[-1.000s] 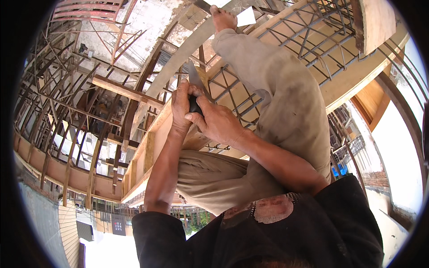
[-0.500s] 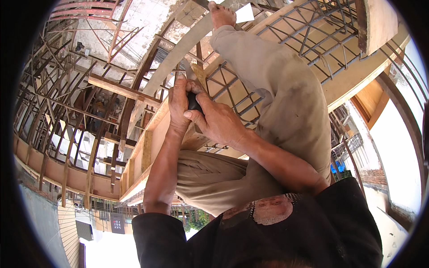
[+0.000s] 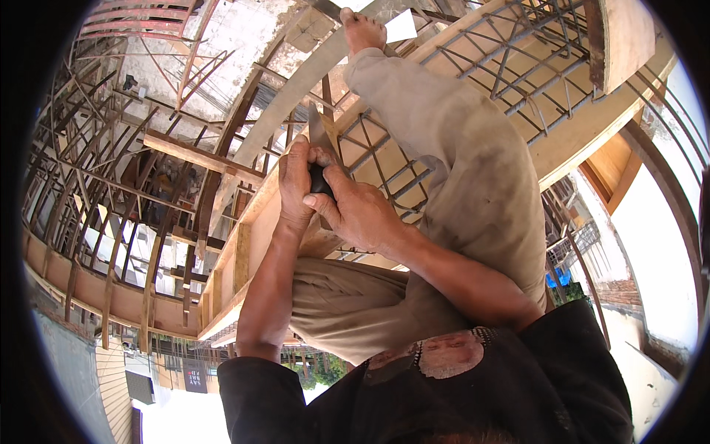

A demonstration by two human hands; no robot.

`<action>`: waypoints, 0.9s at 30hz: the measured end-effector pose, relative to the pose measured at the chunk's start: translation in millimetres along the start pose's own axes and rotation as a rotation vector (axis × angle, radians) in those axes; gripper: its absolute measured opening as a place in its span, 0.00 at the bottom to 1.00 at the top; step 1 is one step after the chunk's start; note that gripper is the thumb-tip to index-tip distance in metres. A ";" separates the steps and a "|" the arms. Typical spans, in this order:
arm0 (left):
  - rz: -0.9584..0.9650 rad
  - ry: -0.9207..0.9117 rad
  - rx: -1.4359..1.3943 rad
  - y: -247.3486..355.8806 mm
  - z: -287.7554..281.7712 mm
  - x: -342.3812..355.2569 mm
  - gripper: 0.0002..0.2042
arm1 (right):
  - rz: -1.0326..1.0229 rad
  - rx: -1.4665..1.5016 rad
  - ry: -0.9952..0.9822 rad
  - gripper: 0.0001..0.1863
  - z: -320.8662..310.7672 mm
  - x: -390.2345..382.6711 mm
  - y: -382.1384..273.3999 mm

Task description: The person constructs wooden formwork at a construction site. They position a wooden block against steel reinforcement bars, hammer a nail into the wood, use a hand saw to cut a wooden plank, and move a bucket containing various tools.

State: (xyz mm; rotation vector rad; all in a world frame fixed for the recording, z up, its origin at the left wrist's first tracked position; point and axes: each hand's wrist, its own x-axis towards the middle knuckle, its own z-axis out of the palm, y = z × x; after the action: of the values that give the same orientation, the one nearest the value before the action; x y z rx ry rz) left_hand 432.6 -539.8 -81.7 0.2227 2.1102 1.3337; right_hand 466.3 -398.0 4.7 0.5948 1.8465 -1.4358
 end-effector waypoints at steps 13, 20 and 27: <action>0.019 0.002 0.220 -41.8 3.3 9.3 0.14 | -0.012 -0.028 -0.025 0.28 13.9 26.2 23.4; -0.097 -0.076 -0.076 -20.1 2.9 -0.9 0.08 | 0.033 -0.035 -0.086 0.28 14.2 21.4 27.1; -0.233 0.047 -0.247 -26.1 1.8 -9.4 0.15 | 0.006 -0.039 -0.150 0.26 13.8 14.3 16.7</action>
State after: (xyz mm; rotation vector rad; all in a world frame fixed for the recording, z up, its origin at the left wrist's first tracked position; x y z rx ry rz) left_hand 445.8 -555.0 -100.7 -0.1545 1.9171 1.4503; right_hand 472.8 -407.6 -18.5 0.4601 1.7494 -1.3981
